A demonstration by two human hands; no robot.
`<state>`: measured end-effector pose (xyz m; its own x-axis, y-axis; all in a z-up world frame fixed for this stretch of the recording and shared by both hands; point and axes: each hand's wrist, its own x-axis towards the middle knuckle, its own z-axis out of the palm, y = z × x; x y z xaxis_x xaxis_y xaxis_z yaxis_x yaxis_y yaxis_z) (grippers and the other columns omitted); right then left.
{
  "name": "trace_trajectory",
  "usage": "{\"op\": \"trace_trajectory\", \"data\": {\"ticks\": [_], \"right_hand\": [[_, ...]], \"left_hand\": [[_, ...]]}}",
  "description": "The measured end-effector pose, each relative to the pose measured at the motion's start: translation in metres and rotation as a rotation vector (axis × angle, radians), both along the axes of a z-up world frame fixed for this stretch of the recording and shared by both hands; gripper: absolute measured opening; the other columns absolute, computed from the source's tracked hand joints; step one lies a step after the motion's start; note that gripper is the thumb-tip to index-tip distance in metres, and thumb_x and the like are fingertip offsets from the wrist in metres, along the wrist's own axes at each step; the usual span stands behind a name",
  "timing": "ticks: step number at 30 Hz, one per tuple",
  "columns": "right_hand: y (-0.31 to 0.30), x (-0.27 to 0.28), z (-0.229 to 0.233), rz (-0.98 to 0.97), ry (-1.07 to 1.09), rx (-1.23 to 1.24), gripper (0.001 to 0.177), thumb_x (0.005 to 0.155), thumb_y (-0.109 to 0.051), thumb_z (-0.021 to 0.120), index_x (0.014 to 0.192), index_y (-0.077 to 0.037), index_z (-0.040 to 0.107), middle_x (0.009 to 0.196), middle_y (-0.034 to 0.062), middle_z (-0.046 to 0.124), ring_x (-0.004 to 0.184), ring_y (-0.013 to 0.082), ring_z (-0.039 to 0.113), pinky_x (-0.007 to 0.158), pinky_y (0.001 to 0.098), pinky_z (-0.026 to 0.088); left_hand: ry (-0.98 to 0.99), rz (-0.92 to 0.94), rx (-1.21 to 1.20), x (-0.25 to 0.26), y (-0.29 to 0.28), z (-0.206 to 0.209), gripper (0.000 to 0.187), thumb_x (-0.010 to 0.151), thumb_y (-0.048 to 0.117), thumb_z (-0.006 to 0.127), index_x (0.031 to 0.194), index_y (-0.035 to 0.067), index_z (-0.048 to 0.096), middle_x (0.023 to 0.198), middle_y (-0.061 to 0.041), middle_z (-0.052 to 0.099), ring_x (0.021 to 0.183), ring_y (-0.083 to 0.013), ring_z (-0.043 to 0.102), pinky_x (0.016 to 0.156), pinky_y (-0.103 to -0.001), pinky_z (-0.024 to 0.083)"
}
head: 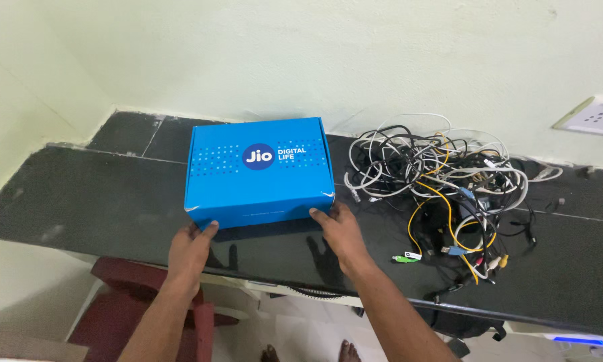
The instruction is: The person opens a blue box and then untangles a white cable from a pile of mixed wires on a black table. They coil the cable neatly and place it inside the box, repeating the process with a second white cable.
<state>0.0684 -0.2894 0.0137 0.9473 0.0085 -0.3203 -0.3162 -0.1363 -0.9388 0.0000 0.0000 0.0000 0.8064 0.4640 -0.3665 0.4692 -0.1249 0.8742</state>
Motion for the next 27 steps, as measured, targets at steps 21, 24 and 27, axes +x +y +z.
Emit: {"op": "trace_trajectory", "data": {"ticks": [21,24,27], "right_hand": [[-0.012,-0.013,0.026,0.02,0.052,-0.013,0.093,0.082,-0.028,0.072,0.157,-0.002,0.024,0.148,0.0244,0.056,0.135,0.0344,0.056,0.108,0.0467,0.047],[-0.016,-0.013,0.022,0.019,0.06,-0.011,0.093,0.082,-0.028,0.073,0.157,-0.002,0.024,0.148,0.0243,0.054,0.135,0.0351,0.056,0.108,0.0466,0.049],[-0.019,-0.011,0.018,0.004,0.046,0.049,0.09,0.082,-0.028,0.073,0.155,0.0,0.028,0.147,0.0217,0.056,0.134,0.0331,0.058,0.106,0.046,0.049]], "left_hand": [[0.051,0.085,0.022,-0.018,-0.013,0.034,0.078,0.092,0.042,0.062,0.153,-0.001,0.04,0.152,-0.024,0.049,0.147,-0.0363,0.042,0.123,-0.053,0.028],[0.076,0.084,0.051,-0.017,-0.013,0.037,0.076,0.093,0.043,0.062,0.153,0.001,0.042,0.153,-0.023,0.048,0.147,-0.0362,0.041,0.123,-0.053,0.029],[0.06,0.115,0.013,-0.018,-0.011,0.044,0.075,0.091,0.042,0.066,0.15,0.001,0.047,0.151,-0.021,0.052,0.145,-0.035,0.045,0.124,-0.051,0.031]]}}
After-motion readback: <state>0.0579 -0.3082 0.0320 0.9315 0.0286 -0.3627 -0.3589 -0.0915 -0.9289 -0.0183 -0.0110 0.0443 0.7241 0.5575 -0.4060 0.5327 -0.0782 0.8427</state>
